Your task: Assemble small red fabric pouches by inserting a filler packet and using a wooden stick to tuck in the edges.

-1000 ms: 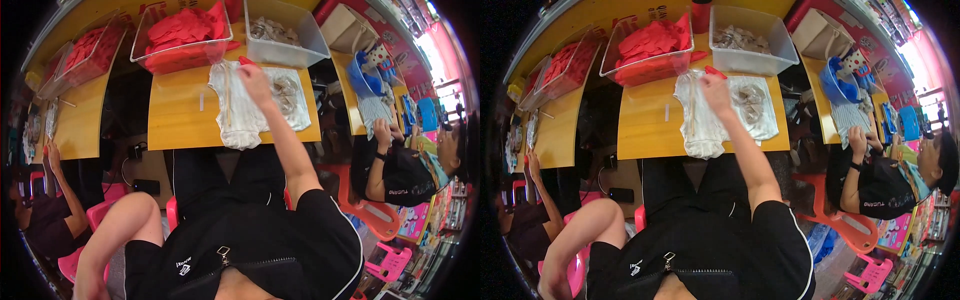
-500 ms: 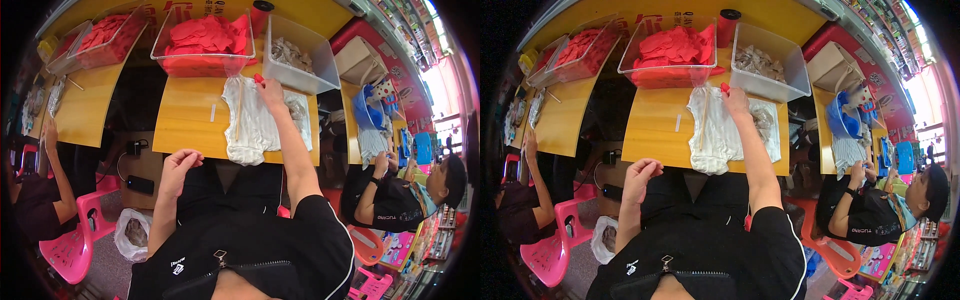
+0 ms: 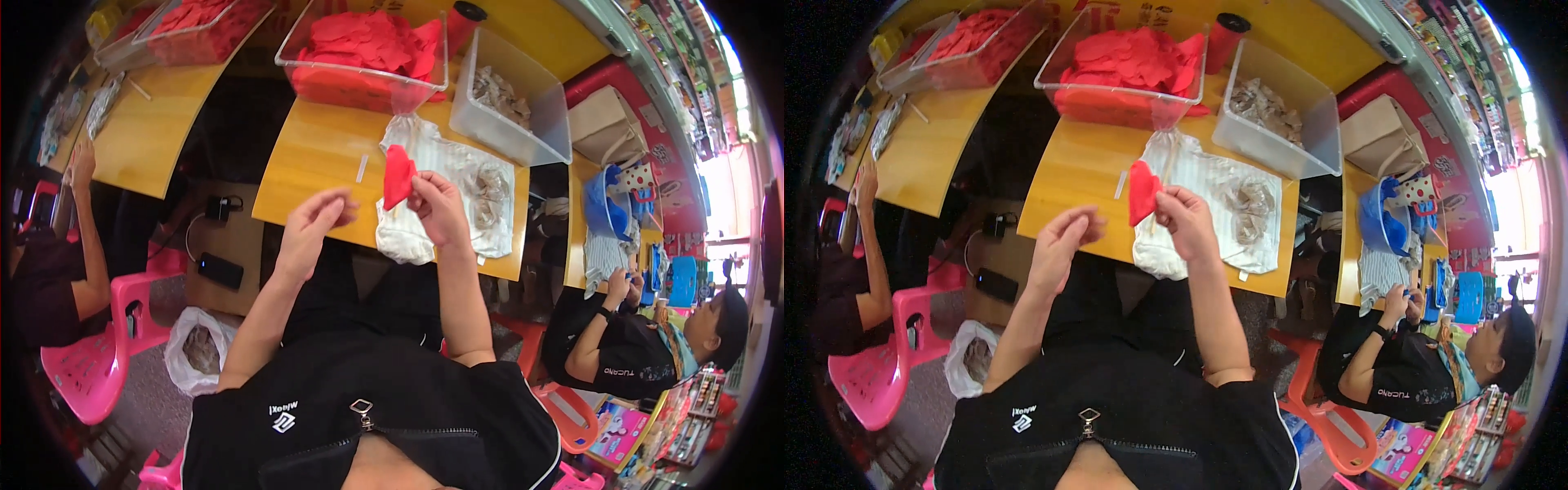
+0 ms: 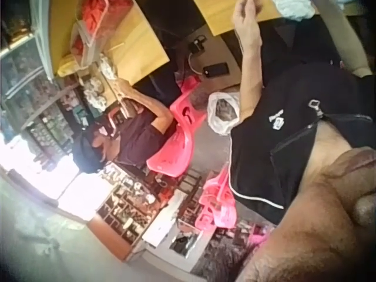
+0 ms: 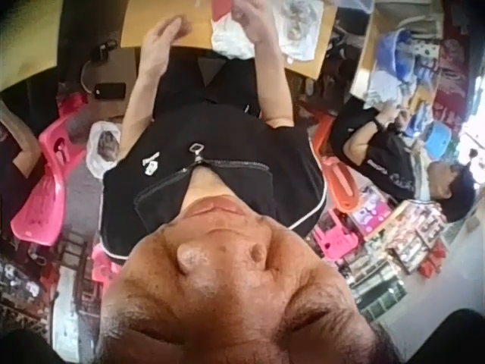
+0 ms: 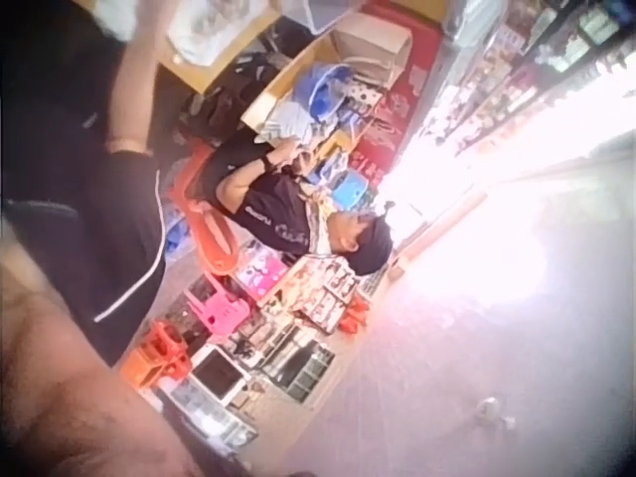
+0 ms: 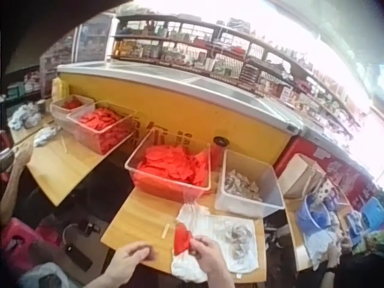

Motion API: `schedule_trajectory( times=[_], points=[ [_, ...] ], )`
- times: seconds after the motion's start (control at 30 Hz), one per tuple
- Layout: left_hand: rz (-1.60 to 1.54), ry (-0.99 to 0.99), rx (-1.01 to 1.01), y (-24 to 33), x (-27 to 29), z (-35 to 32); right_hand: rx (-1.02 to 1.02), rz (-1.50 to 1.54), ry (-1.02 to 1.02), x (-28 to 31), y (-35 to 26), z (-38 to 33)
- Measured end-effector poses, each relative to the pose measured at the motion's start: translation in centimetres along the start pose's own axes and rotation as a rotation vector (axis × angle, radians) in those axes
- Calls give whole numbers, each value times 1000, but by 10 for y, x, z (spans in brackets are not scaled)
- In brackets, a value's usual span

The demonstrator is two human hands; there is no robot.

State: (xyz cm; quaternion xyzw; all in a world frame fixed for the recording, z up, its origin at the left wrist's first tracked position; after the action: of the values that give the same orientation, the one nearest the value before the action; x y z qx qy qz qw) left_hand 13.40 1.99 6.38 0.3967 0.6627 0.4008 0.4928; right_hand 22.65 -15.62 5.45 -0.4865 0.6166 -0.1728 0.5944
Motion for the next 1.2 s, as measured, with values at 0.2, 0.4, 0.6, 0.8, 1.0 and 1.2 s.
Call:
schedule_trajectory(
  times=[0.2, 0.4, 0.6, 0.8, 1.0, 1.2],
  points=[
    [-114, -23, 12, -2, -9, 10, -58, 13, -24, -30, 46, -34],
    [11, 43, -72, -14, 4, 3, 127, -190, 56, -26, 42, -45],
    [186, 11, -55, -15, 4, 2, 442, -705, 8, -57, 3, -56],
    [370, -12, -59, -28, 1, 4, 574, -974, -186, -81, 2, -67],
    [605, 68, -72, -15, 0, -1, 572, -878, -27, -62, 3, -70],
    [635, 126, -119, -8, 0, -3, 500, -739, 92, -44, 14, -67]
  ],
)
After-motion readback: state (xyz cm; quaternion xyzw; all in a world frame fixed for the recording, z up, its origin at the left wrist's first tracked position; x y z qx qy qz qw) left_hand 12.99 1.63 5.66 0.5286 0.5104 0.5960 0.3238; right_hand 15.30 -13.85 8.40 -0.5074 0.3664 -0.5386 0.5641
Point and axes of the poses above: each hand's wrist, its own z-axis towards the middle knuckle, its own x-axis out of the back of the hand, y = z × x, the point moved 10 cm from there along z, towards the middle knuckle, and after that the axes turned 7 degrees about z, right-handed, at the moved point
